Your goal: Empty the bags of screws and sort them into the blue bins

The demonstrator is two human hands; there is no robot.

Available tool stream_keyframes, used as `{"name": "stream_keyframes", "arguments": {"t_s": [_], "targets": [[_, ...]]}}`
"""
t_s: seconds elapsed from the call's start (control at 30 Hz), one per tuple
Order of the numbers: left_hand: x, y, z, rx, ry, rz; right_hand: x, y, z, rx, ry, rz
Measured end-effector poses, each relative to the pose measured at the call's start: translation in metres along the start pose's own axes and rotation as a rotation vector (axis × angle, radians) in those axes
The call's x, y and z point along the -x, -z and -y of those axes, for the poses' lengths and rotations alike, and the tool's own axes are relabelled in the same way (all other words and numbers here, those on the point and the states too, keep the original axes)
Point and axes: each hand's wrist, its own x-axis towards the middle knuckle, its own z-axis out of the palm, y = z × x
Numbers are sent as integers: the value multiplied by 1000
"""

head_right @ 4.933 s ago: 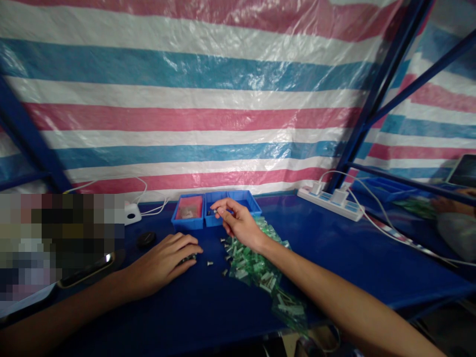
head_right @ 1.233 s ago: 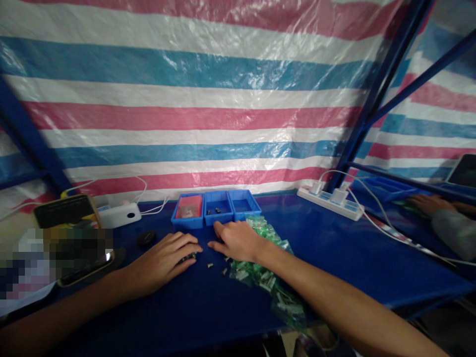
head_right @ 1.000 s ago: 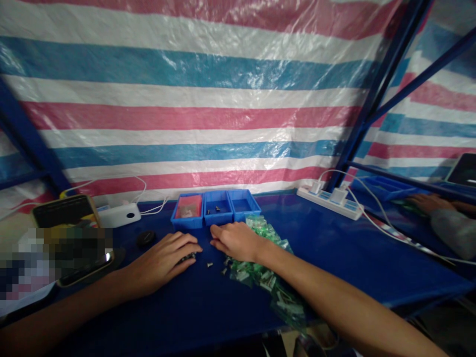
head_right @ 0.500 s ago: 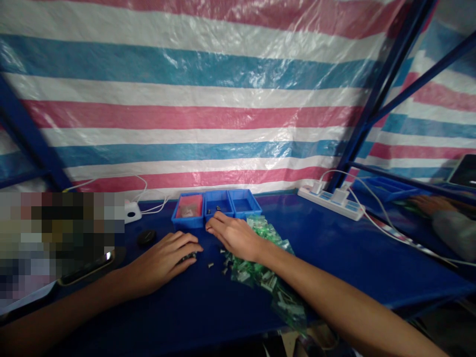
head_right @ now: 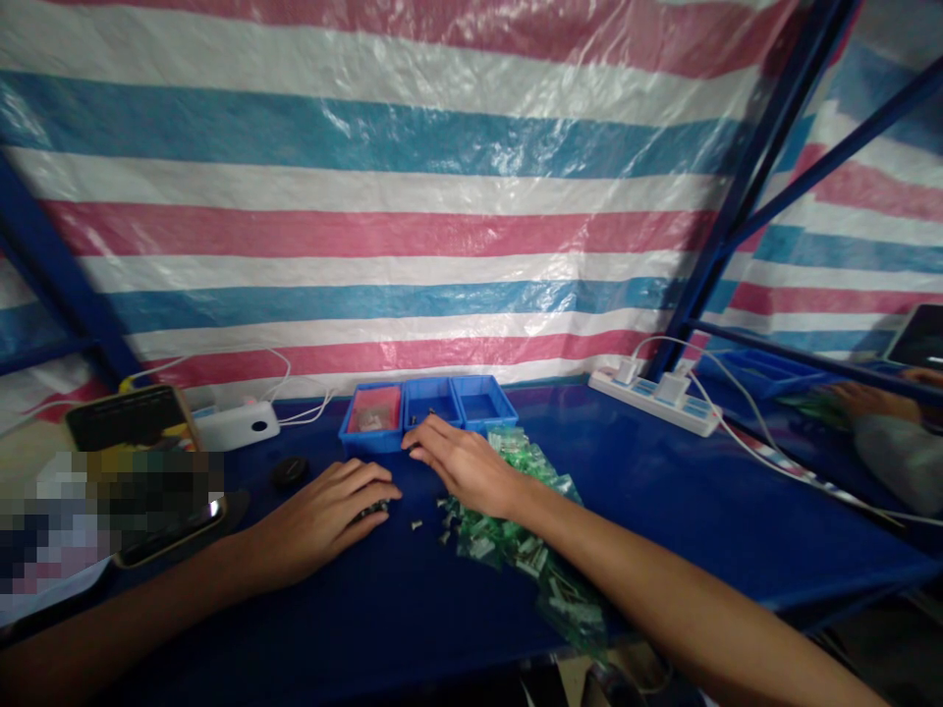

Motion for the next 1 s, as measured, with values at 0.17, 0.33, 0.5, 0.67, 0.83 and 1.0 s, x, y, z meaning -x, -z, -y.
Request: {"name": "stream_keyframes", "arguments": {"t_s": [0.17,0.33,0.5,0.67,0.83,1.0], "targets": [[1,0,1,-2,-11,-22,1,-2,-2,-6,-18,-18],[-1,0,0,-11,-15,-28,0,-1,1,-18,-33,-7],[0,-1,0,-16,-5,-14,0,0,1,-24,-9,-24],[0,-2,1,-8,-1,-17,0,1,4,-46,27,-41],[0,-1,0,-7,-7,-20,0,3,6,-88,45,-42],[-1,0,-1,-14,-2,-17,-2,3,6,-118,47,-74]]}}
